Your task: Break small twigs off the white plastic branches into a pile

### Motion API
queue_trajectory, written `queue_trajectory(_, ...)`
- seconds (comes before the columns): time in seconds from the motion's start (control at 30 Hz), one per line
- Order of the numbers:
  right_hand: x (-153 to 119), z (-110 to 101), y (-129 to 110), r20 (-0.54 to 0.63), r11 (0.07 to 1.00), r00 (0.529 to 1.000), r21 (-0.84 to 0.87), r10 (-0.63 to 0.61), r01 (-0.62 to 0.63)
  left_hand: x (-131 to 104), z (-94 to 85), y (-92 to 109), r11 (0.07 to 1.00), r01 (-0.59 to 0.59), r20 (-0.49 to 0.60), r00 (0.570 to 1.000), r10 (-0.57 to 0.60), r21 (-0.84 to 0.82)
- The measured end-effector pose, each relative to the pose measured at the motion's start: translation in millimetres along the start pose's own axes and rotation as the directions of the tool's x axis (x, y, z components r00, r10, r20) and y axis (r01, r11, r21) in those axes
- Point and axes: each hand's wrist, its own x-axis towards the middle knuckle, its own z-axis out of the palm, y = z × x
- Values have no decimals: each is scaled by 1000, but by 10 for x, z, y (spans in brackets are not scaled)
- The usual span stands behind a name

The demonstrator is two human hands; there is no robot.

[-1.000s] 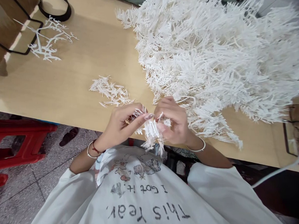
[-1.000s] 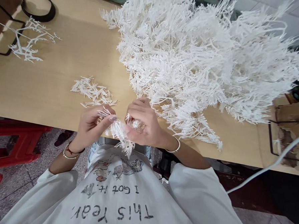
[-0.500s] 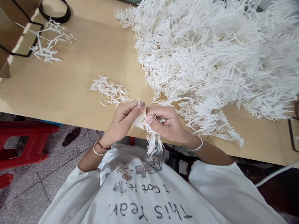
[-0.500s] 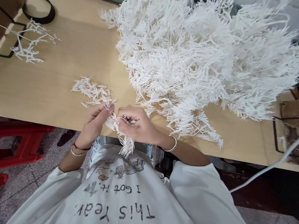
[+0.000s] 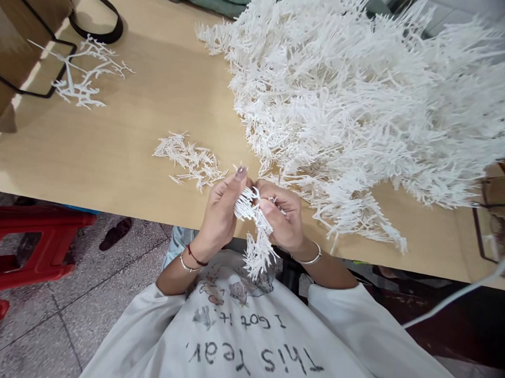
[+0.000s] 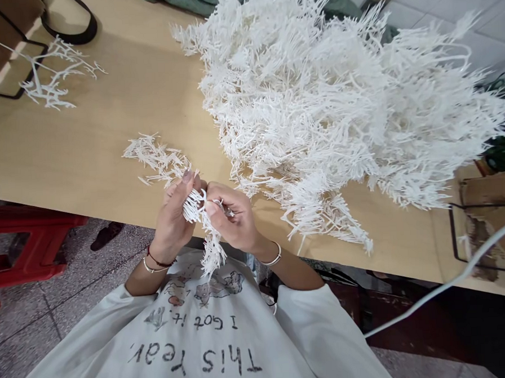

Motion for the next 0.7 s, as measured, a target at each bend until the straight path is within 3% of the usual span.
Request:
queue_trajectory(0.17,-5,-4,44,-7,1000,1000,21,9,-8,70,-89,-16,1000,4,77,997,-5,21)
queue_trajectory(0.23,-2,-14,44,-13,1000,1000,-16,9,-10,127,-218,2,994,-39,91,995,29,104)
queue_trajectory(0.3,6,-25,39,-30,996,1000,-93,8,-11,197,-393,37,953,-131,23,991,130,272)
queue_trajectory(0.37,14,-35,36,-36,986,999,-169,2,-8,271,-592,69,831,-175,-53,970,238,528)
queue_trajectory(0.43,21,-38,43,-25,975,1000,-223,-9,3,341,-774,82,638,-139,-95,943,318,757)
queue_trajectory(0.5,24,-32,55,-10,963,1000,-270,-16,12,388,-895,83,455,-77,-105,927,361,887)
queue_trajectory(0.57,26,-20,65,-8,951,1000,-310,-8,5,394,-924,98,366,-49,-105,915,391,929)
queue_trajectory(0.63,30,-6,65,-4,944,1000,-330,8,-8,352,-862,149,408,-89,-102,900,424,909)
queue_trajectory(0.7,38,4,53,19,946,1000,-324,17,-10,274,-743,230,529,-185,-53,914,403,828)
